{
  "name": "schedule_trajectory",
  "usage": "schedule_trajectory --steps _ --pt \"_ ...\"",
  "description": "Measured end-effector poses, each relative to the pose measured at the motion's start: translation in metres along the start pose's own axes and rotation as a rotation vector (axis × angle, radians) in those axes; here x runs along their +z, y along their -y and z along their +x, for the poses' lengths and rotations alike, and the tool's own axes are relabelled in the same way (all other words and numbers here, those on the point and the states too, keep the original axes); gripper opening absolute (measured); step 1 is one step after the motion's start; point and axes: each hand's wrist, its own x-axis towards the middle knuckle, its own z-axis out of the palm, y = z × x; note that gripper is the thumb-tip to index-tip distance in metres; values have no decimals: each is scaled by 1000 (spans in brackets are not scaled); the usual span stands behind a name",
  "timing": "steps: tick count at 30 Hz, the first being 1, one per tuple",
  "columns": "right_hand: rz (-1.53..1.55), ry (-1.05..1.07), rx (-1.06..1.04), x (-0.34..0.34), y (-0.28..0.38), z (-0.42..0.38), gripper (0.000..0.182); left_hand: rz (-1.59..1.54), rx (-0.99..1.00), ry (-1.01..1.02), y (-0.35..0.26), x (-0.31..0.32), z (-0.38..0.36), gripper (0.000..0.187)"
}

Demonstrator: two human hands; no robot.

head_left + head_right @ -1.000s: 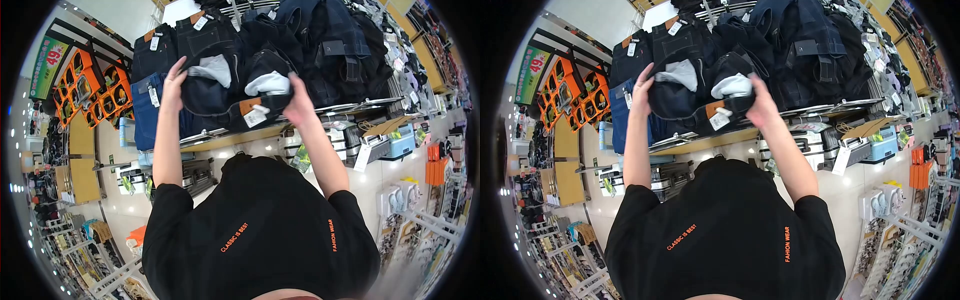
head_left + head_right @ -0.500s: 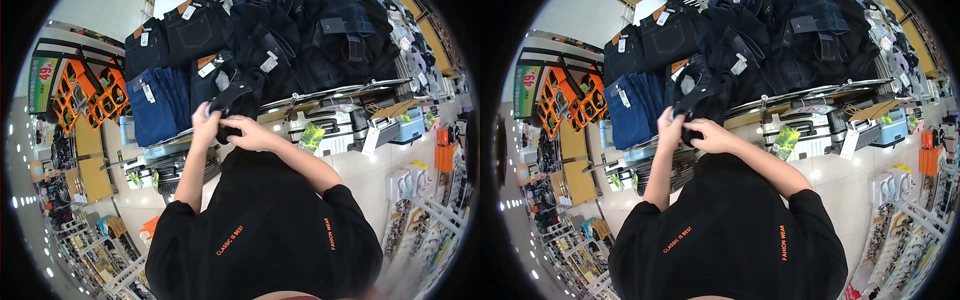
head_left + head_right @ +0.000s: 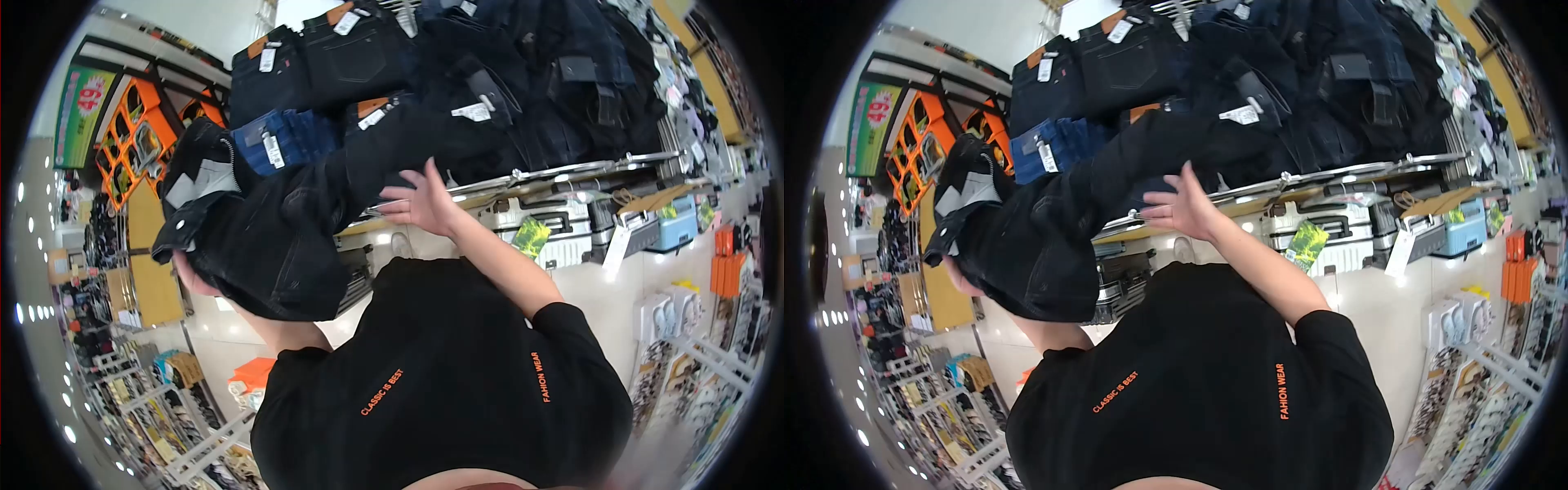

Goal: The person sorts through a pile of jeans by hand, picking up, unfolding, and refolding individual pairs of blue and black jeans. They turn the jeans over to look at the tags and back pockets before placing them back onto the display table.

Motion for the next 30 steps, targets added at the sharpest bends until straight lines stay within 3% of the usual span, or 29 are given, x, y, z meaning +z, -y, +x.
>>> schedule_trajectory --steps 2,3,5,7,9,11,13,14,15,16,17,20,21,23,24,25,27,29,30 --pt "261 131 -158 16 15 18 110 475 795 -99 21 -18 8 53" --pt "395 190 -240 20 21 29 110 520 903 -68 9 -12 18 54" --pt "477 60 -450 21 38 47 113 606 1102 -1 -12 2 40 56" --pt "510 -157 -591 43 56 46 119 448 673 -40 -17 -37 58 51" --pt "585 -31 -585 34 69 53 119 5 -360 -148 -25 -168 92 48" --pt "625 -103 -690 38 79 57 107 250 -222 -184 1 -201 91 57" --pt "441 -94 -794 42 82 55 92 -74 -461 -394 -7 -181 97 56" --pt "451 99 -773 36 86 55 85 -146 -509 -343 6 -214 106 58" --pt "463 286 -751 29 89 51 78 -36 -482 -423 19 -227 110 58" --pt "426 313 -790 37 92 42 75 -121 -534 -387 21 -231 112 57" --pt "393 337 -835 48 95 31 73 -206 -588 -344 21 -229 115 56" --pt "212 323 -917 61 110 2 78 -77 -586 -393 31 -216 129 51" --pt "99 343 -960 60 116 -2 84 -183 -654 -283 44 -236 138 51" --pt "150 194 -1055 66 123 -14 91 -412 -786 -66 76 -282 153 49" --pt "117 158 -1070 74 131 -18 99 -179 -776 -216 87 -235 157 51" --pt "153 223 -1038 72 140 -23 100 -312 -865 -82 105 -250 164 52" --pt "65 149 -1083 41 180 -47 96 -70 -900 -167 123 -223 175 54" --pt "-322 -365 -1363 7 225 -65 79 -1 -815 -97 139 -194 181 56" --pt "-212 -442 -1421 -16 252 -78 64 18 -821 -98 147 -182 188 54"
